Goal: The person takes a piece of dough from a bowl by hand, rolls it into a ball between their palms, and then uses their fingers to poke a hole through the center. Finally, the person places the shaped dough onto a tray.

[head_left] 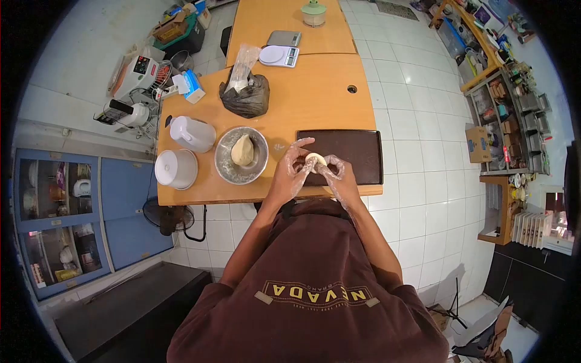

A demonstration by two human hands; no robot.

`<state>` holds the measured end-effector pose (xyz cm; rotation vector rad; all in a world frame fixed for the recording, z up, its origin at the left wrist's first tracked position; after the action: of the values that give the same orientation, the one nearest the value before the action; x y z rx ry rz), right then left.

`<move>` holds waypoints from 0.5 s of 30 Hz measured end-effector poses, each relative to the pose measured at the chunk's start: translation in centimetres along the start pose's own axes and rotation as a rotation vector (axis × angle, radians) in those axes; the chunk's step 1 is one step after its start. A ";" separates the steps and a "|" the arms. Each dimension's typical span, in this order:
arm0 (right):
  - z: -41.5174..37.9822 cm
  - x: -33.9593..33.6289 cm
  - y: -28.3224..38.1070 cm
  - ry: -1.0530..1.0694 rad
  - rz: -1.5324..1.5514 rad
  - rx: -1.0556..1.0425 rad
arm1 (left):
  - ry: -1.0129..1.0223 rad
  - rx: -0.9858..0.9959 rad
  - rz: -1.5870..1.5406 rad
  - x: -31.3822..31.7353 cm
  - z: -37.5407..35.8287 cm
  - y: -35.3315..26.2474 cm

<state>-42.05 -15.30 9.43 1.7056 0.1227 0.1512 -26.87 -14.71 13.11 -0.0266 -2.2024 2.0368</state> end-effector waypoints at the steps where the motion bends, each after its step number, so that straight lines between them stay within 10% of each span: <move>1: 0.0 0.1 -0.2 0.013 -0.019 0.018 | -0.020 0.003 -0.024 0.0 -0.1 -0.2; 15: -1.7 -0.7 2.0 -0.159 -0.367 -0.164 | -0.046 0.159 0.501 0.0 -1.1 0.3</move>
<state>-43.08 -14.08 11.63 1.4973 0.2939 -0.2404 -26.79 -13.60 12.90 -0.5729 -2.2172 2.4759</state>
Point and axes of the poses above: each hand's wrist, its own z-axis towards the middle knuckle, its own x-axis out of the palm, y = z × x, the point moved 7 cm from there along z, towards the middle knuckle, and after that the axes turned 2 degrees about -y, right-handed, at the moved point
